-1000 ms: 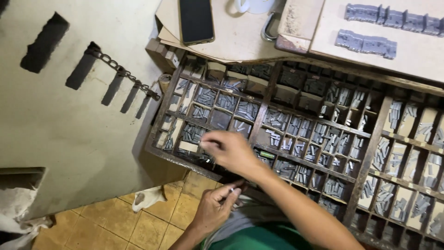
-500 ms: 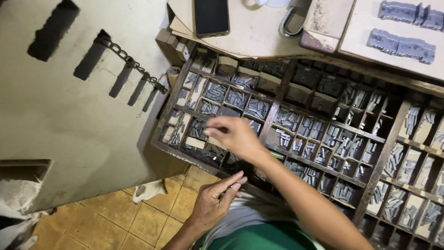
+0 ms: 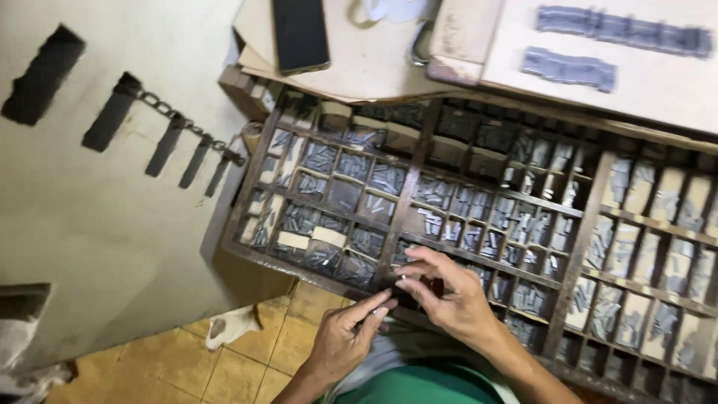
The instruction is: Selecting and arranging individual metal type characters from a compartmentalized storage drawer onto a layout board for manual printing.
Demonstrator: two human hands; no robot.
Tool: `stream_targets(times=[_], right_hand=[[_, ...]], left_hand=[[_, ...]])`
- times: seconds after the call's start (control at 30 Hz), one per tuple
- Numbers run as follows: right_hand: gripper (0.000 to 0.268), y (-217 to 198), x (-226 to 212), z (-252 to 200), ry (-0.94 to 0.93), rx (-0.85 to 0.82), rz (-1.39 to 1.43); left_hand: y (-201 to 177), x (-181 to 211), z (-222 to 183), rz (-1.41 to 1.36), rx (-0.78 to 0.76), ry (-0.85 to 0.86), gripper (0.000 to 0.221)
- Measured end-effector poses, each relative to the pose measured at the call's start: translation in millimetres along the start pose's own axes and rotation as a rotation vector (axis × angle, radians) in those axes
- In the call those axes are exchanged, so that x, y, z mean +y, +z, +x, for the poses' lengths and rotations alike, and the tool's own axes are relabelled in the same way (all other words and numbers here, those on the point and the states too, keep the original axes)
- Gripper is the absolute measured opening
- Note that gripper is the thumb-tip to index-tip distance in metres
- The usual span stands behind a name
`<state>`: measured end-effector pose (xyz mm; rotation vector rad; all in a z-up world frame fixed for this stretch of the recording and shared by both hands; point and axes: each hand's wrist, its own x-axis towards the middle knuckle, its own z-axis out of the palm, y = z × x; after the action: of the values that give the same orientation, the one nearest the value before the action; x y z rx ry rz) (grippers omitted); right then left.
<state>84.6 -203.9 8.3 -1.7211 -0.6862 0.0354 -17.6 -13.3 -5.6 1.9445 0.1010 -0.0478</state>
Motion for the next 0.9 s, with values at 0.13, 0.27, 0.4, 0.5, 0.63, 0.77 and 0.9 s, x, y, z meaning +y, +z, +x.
stream_targets(times=[0.13,0.27,0.4,0.5,0.63,0.77,0.9], right_hand=[[0.046,-11.8,0.8,-15.1,-0.006,0.046,-0.076],[0.014,-40.7,2.3,-41.1,0.006,0.089,-0.253],[0.019,-76.6,27.4,-62.5,0.103,0.278,-0.435],[0.022,-86.2,41.9,-61.9,0.1,0.336,-0.469],[0.035,-75.6,29.3,-43.8,0.028,0.332,-0.579],[0.031,-42.9,-6.5,-54.9,-0.129,0.198,-0.419],[0.025,-34.2,-13.9,-68.2,-0.13,0.238,-0.265]], left_hand=[[5.6,1.1,-0.9,0.008,-0.062,0.001,0.043],[11.0,6.1,-0.6,-0.057,-0.083,-0.135,0.043],[18.3,7.3,0.7,-0.07,-0.143,-0.268,0.047],[35.5,-1.9,3.5,-0.018,-0.109,0.119,0.039],[46.5,15.9,19.0,0.036,-0.161,0.223,0.04],[66.0,17.7,28.4,0.116,-0.19,0.202,0.043],[86.5,11.1,34.5,0.13,-0.221,0.32,0.049]])
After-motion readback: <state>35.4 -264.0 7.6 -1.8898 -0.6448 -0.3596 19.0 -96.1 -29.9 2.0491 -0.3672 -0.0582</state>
